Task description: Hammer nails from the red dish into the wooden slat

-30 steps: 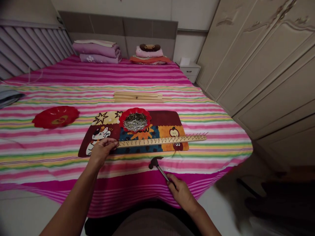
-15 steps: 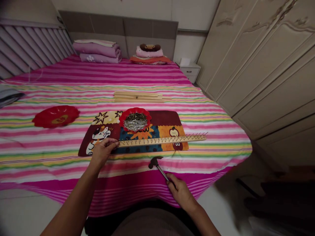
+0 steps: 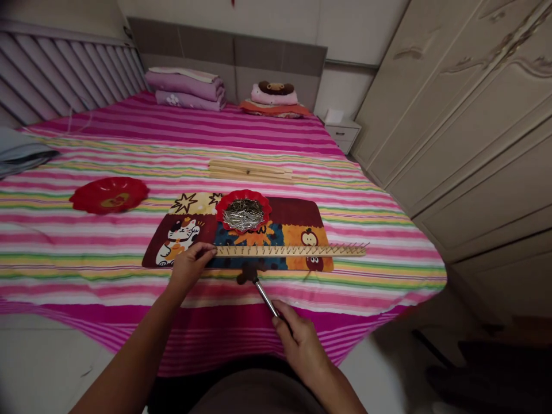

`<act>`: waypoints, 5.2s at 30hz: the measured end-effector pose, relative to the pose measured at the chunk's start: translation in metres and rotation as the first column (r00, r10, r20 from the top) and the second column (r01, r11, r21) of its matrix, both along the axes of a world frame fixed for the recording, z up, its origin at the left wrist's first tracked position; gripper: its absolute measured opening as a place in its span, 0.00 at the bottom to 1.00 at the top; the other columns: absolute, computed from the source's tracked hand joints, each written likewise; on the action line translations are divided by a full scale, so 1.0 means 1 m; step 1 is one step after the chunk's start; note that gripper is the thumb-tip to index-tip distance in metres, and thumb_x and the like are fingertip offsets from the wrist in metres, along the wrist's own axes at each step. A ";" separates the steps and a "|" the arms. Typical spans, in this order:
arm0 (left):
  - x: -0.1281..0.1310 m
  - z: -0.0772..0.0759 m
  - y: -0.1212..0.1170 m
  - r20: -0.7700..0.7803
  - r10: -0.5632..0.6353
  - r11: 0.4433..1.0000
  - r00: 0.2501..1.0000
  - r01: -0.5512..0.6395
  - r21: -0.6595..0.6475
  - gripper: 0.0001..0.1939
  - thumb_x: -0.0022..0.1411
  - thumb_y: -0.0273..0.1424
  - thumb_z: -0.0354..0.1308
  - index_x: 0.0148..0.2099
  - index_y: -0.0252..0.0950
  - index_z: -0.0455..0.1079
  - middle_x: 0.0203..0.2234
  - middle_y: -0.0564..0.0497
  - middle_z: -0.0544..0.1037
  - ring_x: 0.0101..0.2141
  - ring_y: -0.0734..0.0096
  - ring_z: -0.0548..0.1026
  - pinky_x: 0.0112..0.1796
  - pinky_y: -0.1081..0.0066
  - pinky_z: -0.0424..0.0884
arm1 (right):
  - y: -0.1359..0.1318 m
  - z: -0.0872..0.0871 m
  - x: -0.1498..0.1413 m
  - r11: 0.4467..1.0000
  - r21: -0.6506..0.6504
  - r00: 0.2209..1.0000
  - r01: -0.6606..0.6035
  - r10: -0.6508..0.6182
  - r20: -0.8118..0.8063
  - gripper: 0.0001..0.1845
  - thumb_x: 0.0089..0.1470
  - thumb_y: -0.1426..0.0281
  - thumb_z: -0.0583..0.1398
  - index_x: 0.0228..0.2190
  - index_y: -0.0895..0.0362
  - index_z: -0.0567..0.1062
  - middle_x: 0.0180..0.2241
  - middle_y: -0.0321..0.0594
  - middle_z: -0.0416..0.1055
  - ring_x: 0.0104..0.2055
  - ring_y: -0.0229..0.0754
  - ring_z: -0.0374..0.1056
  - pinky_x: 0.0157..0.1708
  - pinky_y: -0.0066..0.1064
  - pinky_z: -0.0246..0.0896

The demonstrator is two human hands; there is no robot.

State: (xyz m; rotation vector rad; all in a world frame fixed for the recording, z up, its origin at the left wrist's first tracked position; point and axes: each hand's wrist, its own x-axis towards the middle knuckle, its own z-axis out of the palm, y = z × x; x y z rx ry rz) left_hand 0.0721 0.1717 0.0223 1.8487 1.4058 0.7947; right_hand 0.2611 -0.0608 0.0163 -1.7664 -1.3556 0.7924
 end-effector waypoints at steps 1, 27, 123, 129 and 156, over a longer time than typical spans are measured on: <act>-0.001 -0.001 0.000 0.001 0.002 1.000 1.000 -0.002 0.002 0.09 0.50 0.38 0.55 0.31 0.41 0.72 0.25 0.55 0.77 0.28 0.71 0.72 0.33 0.73 0.67 | 0.008 0.011 -0.004 1.000 0.027 1.000 -0.013 0.013 0.017 0.21 0.59 0.63 0.50 0.50 0.57 0.70 0.21 0.34 0.70 0.21 0.38 0.65 0.24 0.27 0.64; -0.003 -0.021 0.001 0.057 -0.058 0.988 0.997 0.049 0.149 0.08 0.52 0.35 0.54 0.32 0.38 0.72 0.28 0.52 0.77 0.30 0.71 0.73 0.33 0.72 0.66 | 0.042 0.050 -0.011 0.976 0.114 0.963 -0.187 0.159 0.216 0.21 0.62 0.68 0.49 0.55 0.56 0.65 0.35 0.42 0.77 0.36 0.42 0.74 0.39 0.31 0.70; -0.008 -0.008 0.020 -0.097 -0.030 0.995 0.995 0.039 0.093 0.06 0.50 0.33 0.53 0.28 0.38 0.70 0.22 0.54 0.71 0.26 0.72 0.69 0.30 0.73 0.62 | 0.111 0.073 -0.031 0.949 0.197 0.925 -0.247 0.170 0.341 0.20 0.60 0.70 0.49 0.53 0.58 0.66 0.43 0.46 0.75 0.42 0.45 0.72 0.42 0.34 0.65; -0.009 -0.010 0.021 -0.164 -0.028 0.990 0.986 0.050 0.131 0.06 0.50 0.32 0.53 0.23 0.37 0.65 0.19 0.54 0.68 0.25 0.72 0.66 0.29 0.73 0.60 | 0.121 0.067 -0.037 0.962 0.094 0.888 -0.256 0.196 0.417 0.19 0.59 0.72 0.50 0.50 0.60 0.69 0.39 0.47 0.76 0.39 0.47 0.73 0.41 0.36 0.66; 0.085 0.046 0.084 -0.665 -0.035 0.991 0.746 0.112 0.073 0.09 0.49 0.28 0.53 0.28 0.33 0.74 0.30 0.38 0.78 0.34 0.57 0.75 0.32 0.67 0.64 | -0.026 -0.067 0.045 0.974 -0.215 0.931 0.073 -0.144 -0.335 0.23 0.55 0.56 0.51 0.44 0.58 0.72 0.16 0.27 0.53 0.17 0.33 0.50 0.15 0.23 0.46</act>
